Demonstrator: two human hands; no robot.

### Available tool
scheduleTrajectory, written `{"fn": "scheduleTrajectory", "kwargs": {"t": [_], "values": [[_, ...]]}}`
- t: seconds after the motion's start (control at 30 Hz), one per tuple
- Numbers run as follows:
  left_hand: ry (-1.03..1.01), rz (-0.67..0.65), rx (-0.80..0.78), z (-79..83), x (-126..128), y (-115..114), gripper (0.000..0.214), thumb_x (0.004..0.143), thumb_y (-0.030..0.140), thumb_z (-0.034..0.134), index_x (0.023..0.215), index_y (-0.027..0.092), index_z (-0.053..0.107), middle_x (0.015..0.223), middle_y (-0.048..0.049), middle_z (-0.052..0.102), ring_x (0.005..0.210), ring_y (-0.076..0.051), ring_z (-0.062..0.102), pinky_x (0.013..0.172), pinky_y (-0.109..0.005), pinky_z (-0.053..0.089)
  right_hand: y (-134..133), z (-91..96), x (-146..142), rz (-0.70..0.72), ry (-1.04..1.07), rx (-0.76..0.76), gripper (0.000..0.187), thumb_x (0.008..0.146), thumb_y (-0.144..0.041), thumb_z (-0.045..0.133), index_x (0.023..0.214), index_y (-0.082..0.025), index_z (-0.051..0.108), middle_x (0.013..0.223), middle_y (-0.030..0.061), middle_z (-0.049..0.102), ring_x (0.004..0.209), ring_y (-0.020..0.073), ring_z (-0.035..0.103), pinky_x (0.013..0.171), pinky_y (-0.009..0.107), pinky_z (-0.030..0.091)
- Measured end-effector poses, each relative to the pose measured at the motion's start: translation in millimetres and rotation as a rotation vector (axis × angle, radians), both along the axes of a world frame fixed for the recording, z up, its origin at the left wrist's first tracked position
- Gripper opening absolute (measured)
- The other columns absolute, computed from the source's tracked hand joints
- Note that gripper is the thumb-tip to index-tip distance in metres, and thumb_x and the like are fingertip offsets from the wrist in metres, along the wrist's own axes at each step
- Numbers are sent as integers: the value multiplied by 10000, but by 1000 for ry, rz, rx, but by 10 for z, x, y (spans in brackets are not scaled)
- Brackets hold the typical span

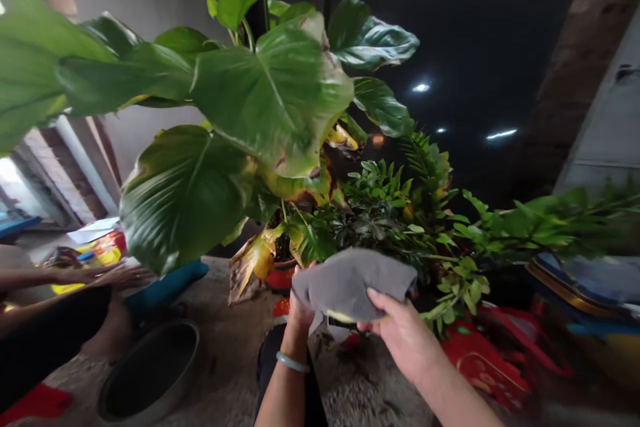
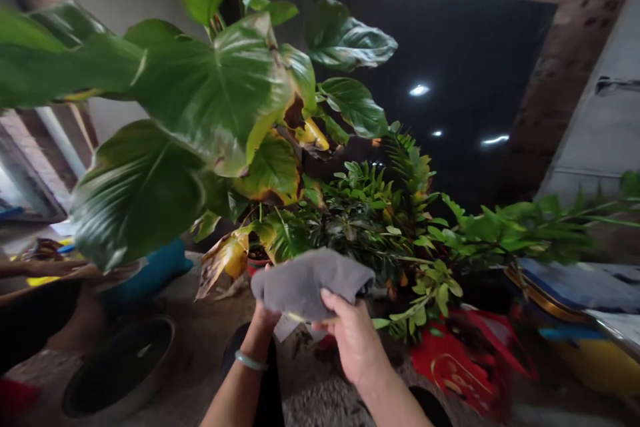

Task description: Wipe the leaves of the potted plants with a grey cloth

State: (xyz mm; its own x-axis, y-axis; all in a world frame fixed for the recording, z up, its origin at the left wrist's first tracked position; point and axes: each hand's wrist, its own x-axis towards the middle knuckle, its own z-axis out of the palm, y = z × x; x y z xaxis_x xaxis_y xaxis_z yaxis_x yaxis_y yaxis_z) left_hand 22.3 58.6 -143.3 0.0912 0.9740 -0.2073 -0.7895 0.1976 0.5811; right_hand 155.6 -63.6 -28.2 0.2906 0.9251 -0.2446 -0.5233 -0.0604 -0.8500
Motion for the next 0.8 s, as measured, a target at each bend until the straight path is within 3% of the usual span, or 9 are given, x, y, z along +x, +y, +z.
{"fn": "scheduleTrajectory", "kwargs": {"t": [0.07,0.13,0.2,0.3,0.4,0.5,0.63,0.7,0.8], "values": [[4,37,23,38,24,-9,444,764,592,570,899,193,710,884,-64,729,873,-224,662,831,-349,499,181,182,2,-138,-27,160,363,448,-283,846,766,-208,686,877,37,742,781,245,657,502,313,523],[10,60,24,67,52,-27,452,787,575,545,913,175,712,964,-88,731,895,-220,660,844,-347,498,345,235,-7,-217,-53,175,324,468,-261,836,748,-208,681,856,34,738,788,234,655,528,305,533],[17,54,13,79,61,-43,481,797,570,531,935,147,714,991,-118,731,919,-240,664,871,-366,493,387,125,-30,-163,-59,17,259,496,-241,824,696,-180,670,751,51,725,660,206,643,471,284,508],[37,6,-16,60,19,-48,513,776,572,549,983,130,708,972,-134,735,985,-293,661,913,-411,480,182,-193,-61,-24,-63,-243,221,520,-241,815,629,-151,645,592,51,677,488,168,590,377,251,441],[51,-41,-32,19,-39,-36,542,742,572,580,1028,128,700,937,-140,737,974,-327,664,907,-456,480,-89,-337,-66,33,-65,-231,278,487,-268,831,667,-155,652,622,54,700,535,189,625,387,252,450],[30,10,18,-6,-36,-25,459,734,535,608,996,173,714,871,-108,742,924,-309,670,882,-436,491,-77,-147,-72,21,-20,-58,368,444,-286,849,738,-170,659,746,62,741,653,227,668,469,294,504],[31,73,68,18,32,-25,412,769,537,568,893,178,727,882,-87,746,904,-253,671,885,-374,491,307,146,-97,-158,2,96,356,467,-227,830,773,-207,649,869,31,748,822,223,670,585,291,540],[29,40,66,37,42,-36,470,764,569,564,844,137,732,886,-115,747,909,-264,674,900,-381,486,423,103,-121,-134,-18,1,284,505,-217,805,738,-190,645,786,38,733,716,207,658,512,281,518],[4,20,28,35,10,-61,437,736,539,629,846,130,739,865,-110,754,936,-288,678,936,-401,475,311,-165,-153,-38,-51,-212,206,535,-228,785,639,-158,622,603,53,678,524,188,606,391,269,448]]}}
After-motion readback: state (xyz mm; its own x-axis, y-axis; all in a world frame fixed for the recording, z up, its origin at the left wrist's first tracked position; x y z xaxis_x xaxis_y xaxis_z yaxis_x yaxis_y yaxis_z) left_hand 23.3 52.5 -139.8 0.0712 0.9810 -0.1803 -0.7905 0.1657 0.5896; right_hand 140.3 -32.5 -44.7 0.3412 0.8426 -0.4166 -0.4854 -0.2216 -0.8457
